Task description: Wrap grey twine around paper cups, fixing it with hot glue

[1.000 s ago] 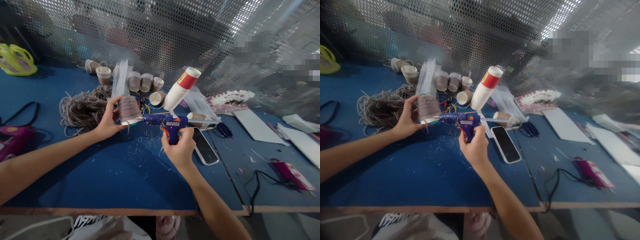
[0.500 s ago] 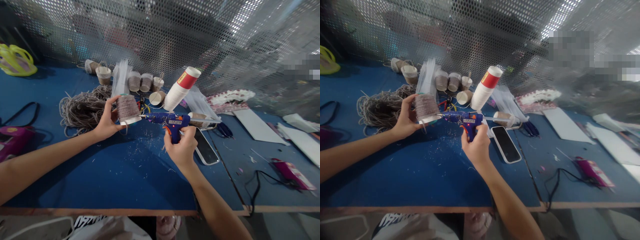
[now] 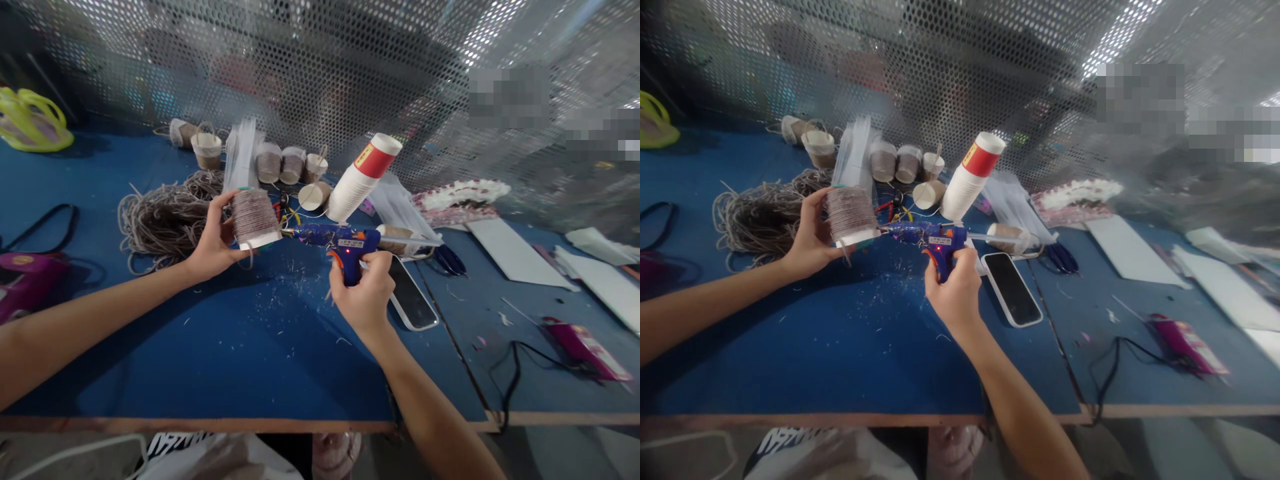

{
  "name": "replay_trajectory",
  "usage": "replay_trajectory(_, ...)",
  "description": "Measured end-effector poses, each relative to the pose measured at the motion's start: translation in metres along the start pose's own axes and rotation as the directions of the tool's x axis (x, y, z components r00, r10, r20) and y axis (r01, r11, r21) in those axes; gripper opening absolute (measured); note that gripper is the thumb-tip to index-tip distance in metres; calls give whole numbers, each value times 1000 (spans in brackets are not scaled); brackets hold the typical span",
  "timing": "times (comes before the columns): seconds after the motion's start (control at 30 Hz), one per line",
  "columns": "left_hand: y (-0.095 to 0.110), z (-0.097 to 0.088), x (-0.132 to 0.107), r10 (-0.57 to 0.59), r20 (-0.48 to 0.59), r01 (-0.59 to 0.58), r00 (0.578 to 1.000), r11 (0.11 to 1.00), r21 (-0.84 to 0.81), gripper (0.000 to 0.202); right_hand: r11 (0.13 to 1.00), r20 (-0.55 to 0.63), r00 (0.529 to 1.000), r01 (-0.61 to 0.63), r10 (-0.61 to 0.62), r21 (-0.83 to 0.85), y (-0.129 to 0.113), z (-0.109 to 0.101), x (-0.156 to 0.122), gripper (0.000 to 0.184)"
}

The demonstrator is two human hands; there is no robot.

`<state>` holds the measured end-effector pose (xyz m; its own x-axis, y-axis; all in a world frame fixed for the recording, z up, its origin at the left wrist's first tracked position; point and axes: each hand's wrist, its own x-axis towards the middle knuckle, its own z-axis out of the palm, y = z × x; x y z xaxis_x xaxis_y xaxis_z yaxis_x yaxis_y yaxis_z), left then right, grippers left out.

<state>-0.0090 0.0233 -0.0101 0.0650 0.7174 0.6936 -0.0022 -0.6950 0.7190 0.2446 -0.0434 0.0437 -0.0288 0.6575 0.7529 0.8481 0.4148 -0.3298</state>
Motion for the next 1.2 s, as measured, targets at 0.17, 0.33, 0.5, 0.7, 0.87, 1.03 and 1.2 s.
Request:
replay_trajectory(0.17, -2, 0, 1, 48, 16, -48, 999, 999, 3, 88, 994, 36, 993, -110, 111, -18, 19, 10, 1, 33)
replay_trajectory(0.33, -8, -5, -1, -8, 43, 2, 999, 992, 129, 93, 906, 182, 899, -355, 399, -230, 45, 24, 3, 53)
replay_trajectory(0.5, -6, -5, -1, -10, 61, -5, 998, 972, 236, 93, 922, 36, 956, -270, 291, -277, 33, 19, 5, 56)
replay_trajectory(0.7, 0, -4, 1, -31, 99, -3, 995, 945, 328, 92, 891, 364, 920, -34, -149, 452, -21, -2, -3, 9)
replay_trajectory(0.87, 2, -4, 1, -43, 102, 11, 994, 954, 298, 93, 870, 546, 800, -61, -251, 489, -42, -7, -7, 5)
replay_trajectory(1.03, 3, -3, 0, -72, 97, 48, 993, 972, 229, 88, 878, 581, 799, -161, -151, 451, -35, -3, -6, 8)
replay_trajectory(1.2, 4, -3, -1, -108, 103, 88, 989, 978, 189, 87, 793, 579, 812, -303, -76, 528, -25, 1, -7, 15)
